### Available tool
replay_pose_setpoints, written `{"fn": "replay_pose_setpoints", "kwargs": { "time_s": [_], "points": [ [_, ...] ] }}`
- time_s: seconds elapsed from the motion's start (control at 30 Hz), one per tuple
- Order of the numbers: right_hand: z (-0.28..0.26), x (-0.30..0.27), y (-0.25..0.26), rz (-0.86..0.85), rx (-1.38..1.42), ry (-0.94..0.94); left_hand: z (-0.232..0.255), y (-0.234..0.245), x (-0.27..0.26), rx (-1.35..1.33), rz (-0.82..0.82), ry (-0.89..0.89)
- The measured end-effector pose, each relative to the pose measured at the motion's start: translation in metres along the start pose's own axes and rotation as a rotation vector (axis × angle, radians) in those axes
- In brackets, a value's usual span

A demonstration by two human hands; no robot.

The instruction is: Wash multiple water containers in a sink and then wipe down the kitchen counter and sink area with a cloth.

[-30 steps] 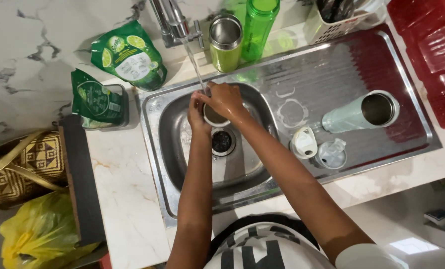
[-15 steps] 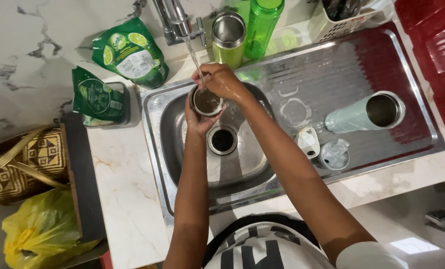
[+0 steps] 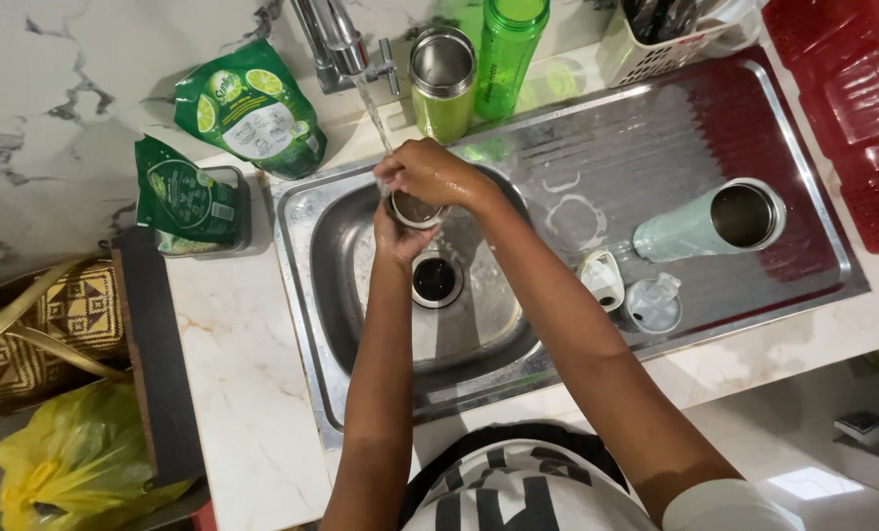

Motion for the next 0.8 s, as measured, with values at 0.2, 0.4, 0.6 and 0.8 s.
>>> {"fn": "replay_pose_setpoints", "kwargs": {
  "time_s": [0.2, 0.4, 0.6, 0.8],
  "points": [
    [0.014, 0.003, -0.004, -0.034, 0.004, -0.032, 0.0, -0.03, -0.032, -0.043, -0.055, -0.04],
    [-0.002, -0.019, 0.009, -0.026, 0.131, -0.082, 0.023, -0.043, -0.029, -0.165, -0.205, -0.206],
    [0.014, -0.007, 0.012, -0.001, 0.3, -0.033, 0.039, -0.134, -0.136, -0.142, -0.415, -0.245],
    [-0.007, -0.029, 0.014, -0.027, 0.314, 0.08, 0.042, -0.079, -0.083, 0.036, -0.396, -0.337]
  ]
}}
Point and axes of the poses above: each hand's wrist, its own x-axis towards the middle knuckle, its own y-axis out of the back of the hand, z = x × y, the point moved 10 cm from there along x, towards the middle knuckle, and after that the axes turned 10 degrees about -y, right-handed, at the moved point
